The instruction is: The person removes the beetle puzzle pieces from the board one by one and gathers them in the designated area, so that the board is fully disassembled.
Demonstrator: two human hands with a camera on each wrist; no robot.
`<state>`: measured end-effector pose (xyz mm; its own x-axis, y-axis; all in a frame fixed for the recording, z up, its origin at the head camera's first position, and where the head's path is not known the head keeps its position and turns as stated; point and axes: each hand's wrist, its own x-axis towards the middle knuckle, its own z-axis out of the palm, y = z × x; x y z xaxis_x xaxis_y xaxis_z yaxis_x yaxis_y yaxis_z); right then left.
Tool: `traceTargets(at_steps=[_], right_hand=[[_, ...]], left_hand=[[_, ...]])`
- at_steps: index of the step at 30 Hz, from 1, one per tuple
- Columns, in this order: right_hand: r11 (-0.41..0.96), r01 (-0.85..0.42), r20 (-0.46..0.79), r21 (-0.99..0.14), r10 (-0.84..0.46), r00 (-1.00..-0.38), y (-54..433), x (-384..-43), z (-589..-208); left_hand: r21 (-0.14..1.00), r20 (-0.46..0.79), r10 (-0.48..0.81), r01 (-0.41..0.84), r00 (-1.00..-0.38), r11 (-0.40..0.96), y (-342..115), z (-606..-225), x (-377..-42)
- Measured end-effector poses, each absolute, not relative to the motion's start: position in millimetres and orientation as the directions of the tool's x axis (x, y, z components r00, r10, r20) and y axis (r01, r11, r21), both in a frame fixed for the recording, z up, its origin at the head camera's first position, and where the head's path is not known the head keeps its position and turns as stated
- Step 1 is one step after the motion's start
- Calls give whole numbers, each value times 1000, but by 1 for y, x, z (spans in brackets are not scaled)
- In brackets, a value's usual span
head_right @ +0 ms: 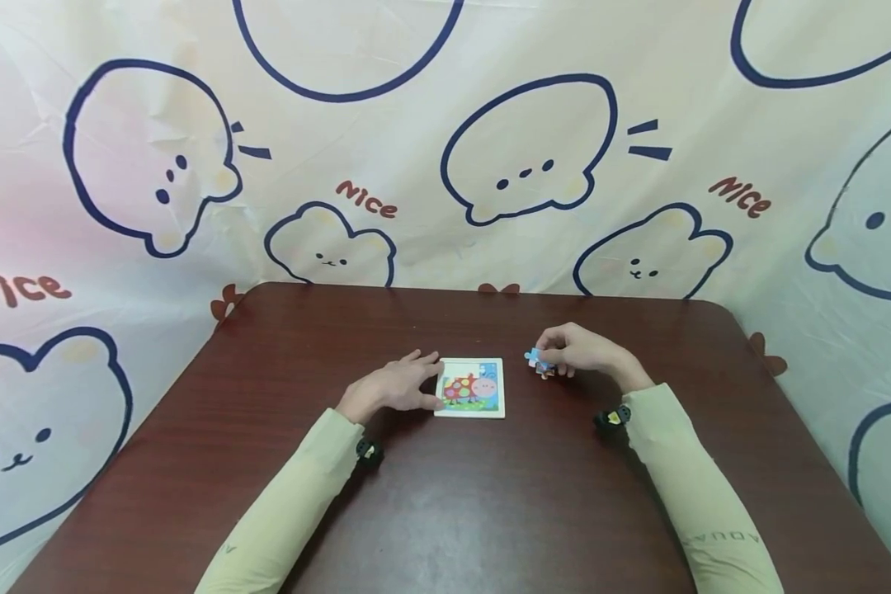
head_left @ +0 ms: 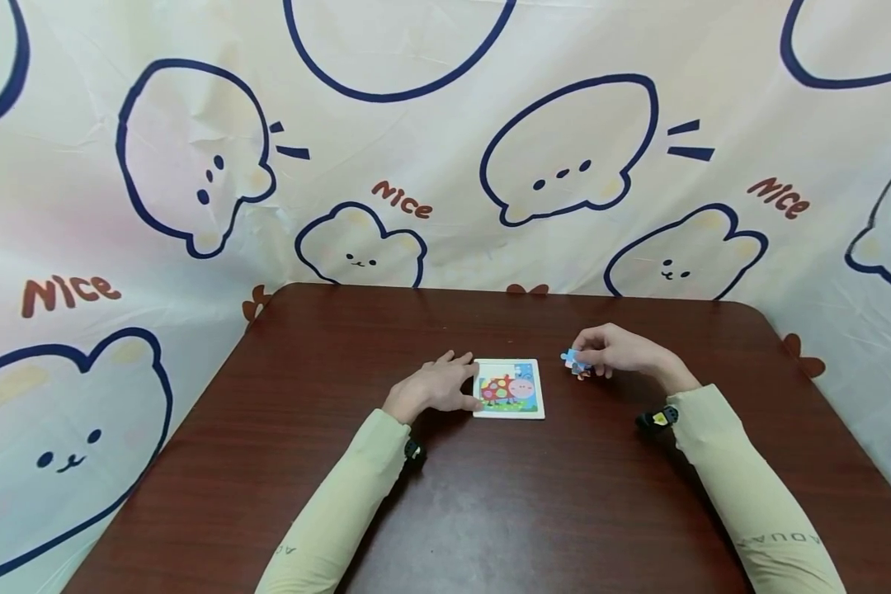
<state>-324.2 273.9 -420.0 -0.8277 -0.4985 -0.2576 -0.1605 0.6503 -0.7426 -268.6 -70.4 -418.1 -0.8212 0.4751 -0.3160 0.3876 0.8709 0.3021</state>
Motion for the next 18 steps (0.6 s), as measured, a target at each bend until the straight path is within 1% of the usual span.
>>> traceTargets(at_steps=[7,11,18], right_hand=[[664,-123,-266,-737,-452,-851,293,-323,-416],[671,-115,-276,-732,-447,-851,303,-323,-417],[703,-144,-277,-696,-448,-850,316,-321,-417]], left_hand=[[304,-306,489,403,-817,863,-70,-418,-269],[297,-306,487,404,-818,865,-70,-419,-269],[311,-307,488,398,-817,863,-72,-419,-268]])
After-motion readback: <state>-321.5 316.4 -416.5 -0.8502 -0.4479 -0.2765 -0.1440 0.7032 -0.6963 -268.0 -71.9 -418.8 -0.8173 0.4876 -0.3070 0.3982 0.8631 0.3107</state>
